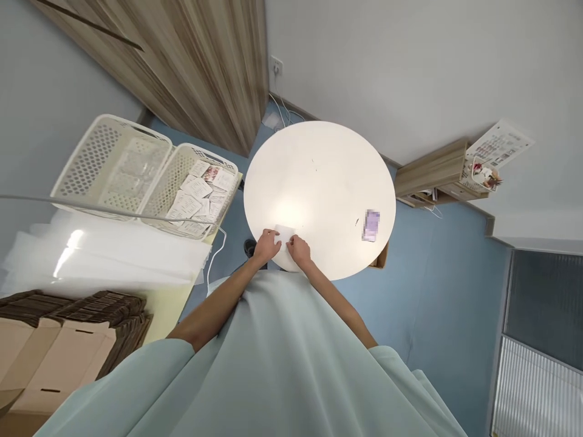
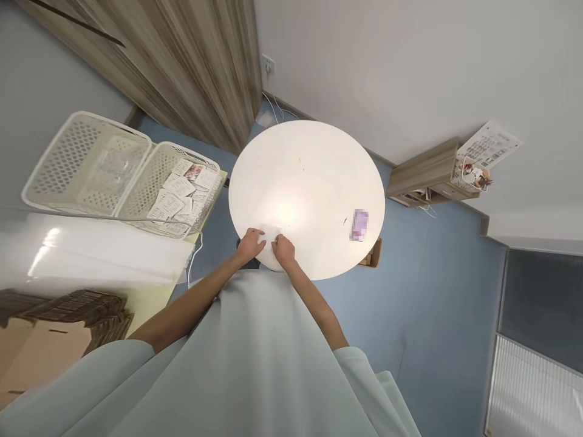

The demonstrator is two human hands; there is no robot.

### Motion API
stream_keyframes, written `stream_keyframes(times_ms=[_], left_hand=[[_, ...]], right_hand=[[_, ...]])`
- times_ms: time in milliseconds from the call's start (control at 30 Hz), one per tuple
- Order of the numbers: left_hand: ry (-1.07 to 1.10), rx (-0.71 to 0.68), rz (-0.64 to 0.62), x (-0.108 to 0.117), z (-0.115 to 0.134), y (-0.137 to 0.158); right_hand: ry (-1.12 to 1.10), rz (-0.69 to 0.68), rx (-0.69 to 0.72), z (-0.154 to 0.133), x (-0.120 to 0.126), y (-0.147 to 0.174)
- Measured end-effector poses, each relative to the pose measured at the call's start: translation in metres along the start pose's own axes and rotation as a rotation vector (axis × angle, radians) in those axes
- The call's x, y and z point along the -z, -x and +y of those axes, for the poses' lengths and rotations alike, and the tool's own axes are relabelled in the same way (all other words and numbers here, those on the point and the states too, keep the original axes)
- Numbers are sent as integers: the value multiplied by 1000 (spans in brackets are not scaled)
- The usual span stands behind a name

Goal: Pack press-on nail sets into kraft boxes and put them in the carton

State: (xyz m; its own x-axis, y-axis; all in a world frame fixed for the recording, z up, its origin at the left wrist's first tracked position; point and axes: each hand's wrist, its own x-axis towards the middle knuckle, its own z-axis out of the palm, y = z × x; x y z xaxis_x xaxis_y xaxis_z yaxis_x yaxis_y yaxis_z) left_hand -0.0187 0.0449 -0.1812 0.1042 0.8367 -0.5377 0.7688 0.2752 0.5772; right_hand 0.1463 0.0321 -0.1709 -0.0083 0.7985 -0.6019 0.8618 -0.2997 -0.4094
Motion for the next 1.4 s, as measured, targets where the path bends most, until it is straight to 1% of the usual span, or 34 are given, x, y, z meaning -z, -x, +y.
stream_keyframes(times_ms=[100, 200, 267, 333, 533, 600, 700, 900, 1000, 1100, 1267, 1400], left_hand=[[11, 12, 47, 12, -13, 0], [26, 11, 80, 18, -14, 3], [46, 8, 131, 19, -5, 6], [79, -9, 181, 18, 8, 11], [208, -9, 290, 11, 52, 32], [250, -11, 337, 10, 59, 43], [295, -9, 396, 10, 62, 63], [340, 4, 484, 17, 56, 94], [360, 22, 514, 21, 52, 102], [394, 27, 533, 24, 45, 111], [452, -5, 556, 36, 25, 138], [506, -28, 618, 53, -6, 171]], right_hand=[[0, -36, 111, -12, 2, -5], [-4, -49, 157, -15, 8, -3], [-43, -27, 168, -13, 14, 1], [-112, -2, 166, -7, 22, 8], [-321, 78, 179, 20, 43, 27], [-345, 84, 178, 28, 49, 30], [-342, 73, 200, 33, 56, 32], [-312, 61, 301, 22, 74, 39], [-336, 83, 322, 15, 80, 51], [-364, 105, 322, 8, 80, 67], [-351, 129, 348, -10, 66, 97], [-331, 127, 387, -39, 41, 121]])
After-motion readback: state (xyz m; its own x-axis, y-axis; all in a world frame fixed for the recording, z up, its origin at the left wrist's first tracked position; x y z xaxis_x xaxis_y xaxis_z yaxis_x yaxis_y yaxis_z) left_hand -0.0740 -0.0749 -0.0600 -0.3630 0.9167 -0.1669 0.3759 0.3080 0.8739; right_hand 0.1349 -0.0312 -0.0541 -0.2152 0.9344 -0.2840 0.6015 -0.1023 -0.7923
